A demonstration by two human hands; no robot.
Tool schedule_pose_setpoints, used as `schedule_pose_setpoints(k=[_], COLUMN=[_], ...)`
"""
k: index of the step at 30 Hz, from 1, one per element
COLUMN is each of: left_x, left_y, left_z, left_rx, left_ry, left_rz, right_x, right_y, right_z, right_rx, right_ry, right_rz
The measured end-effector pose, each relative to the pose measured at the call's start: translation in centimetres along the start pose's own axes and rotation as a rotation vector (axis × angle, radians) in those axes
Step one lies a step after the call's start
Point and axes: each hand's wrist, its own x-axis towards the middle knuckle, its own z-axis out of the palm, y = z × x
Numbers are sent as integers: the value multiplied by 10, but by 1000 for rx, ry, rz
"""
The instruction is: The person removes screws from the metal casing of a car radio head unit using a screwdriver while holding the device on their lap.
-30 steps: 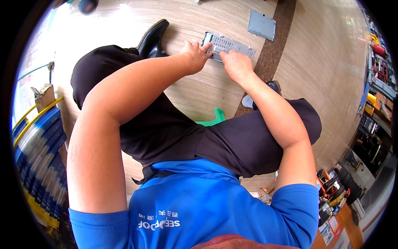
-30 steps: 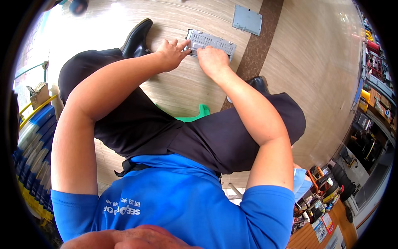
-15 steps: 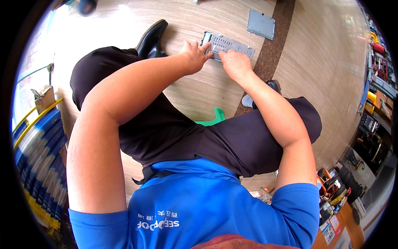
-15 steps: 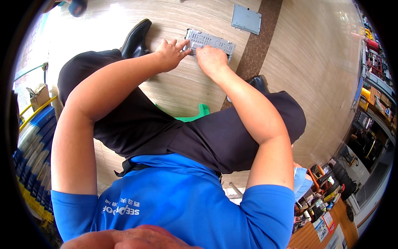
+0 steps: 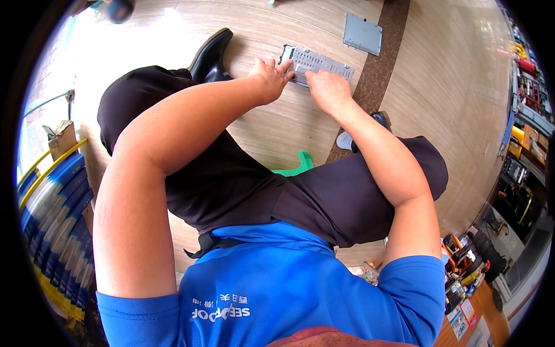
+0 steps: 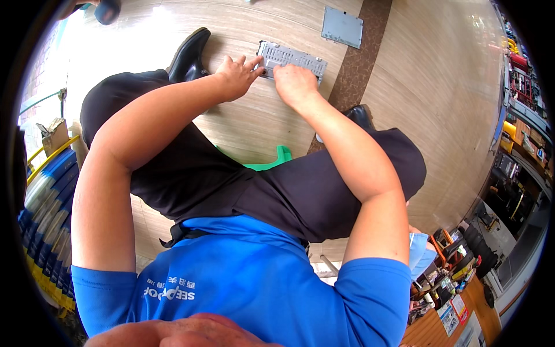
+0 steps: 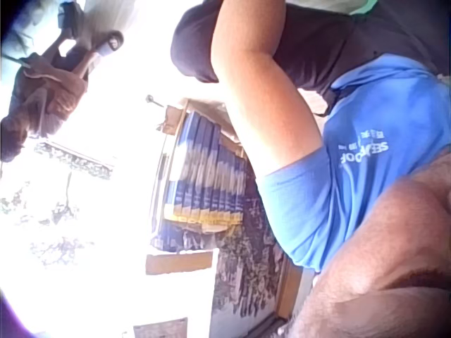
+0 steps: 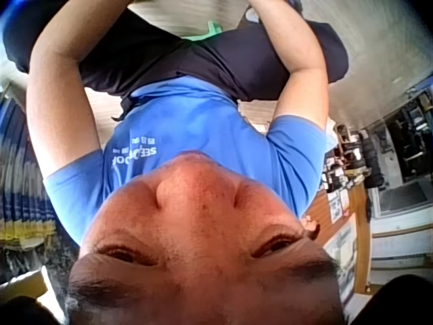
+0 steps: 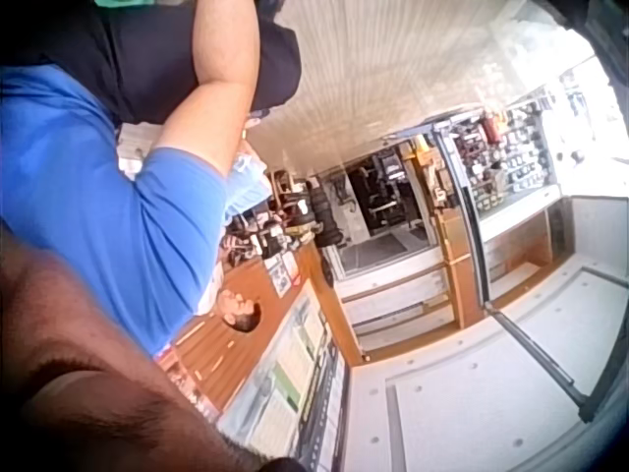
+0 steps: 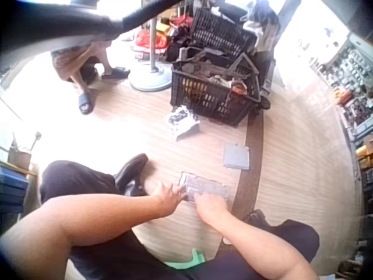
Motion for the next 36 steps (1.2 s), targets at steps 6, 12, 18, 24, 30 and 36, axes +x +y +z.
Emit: schedule_pose_setpoints(k=[6, 12, 18, 24, 30, 36], left_x=[0, 1, -1, -1, -4, 2], left_y=[0, -1, -1, -1, -3, 1], left_z=[-3, -1, -2, -5, -3, -9], left_rx=[28, -5, 23, 14, 17, 46], left_ry=[-9, -20, -22, -31, -25, -5], left_rz=[1, -6, 9, 23, 16, 36], right_x=[-2, -1, -1, 0, 1, 11], right_y=[1, -1, 0, 1, -8, 12], right_z=[2, -1, -1, 4, 0, 48], right_rx=[22, 24, -1, -75, -58, 264], right_ry=[7, -12, -12, 10, -55, 32], right_rz=[-17, -19, -33, -54, -26, 12])
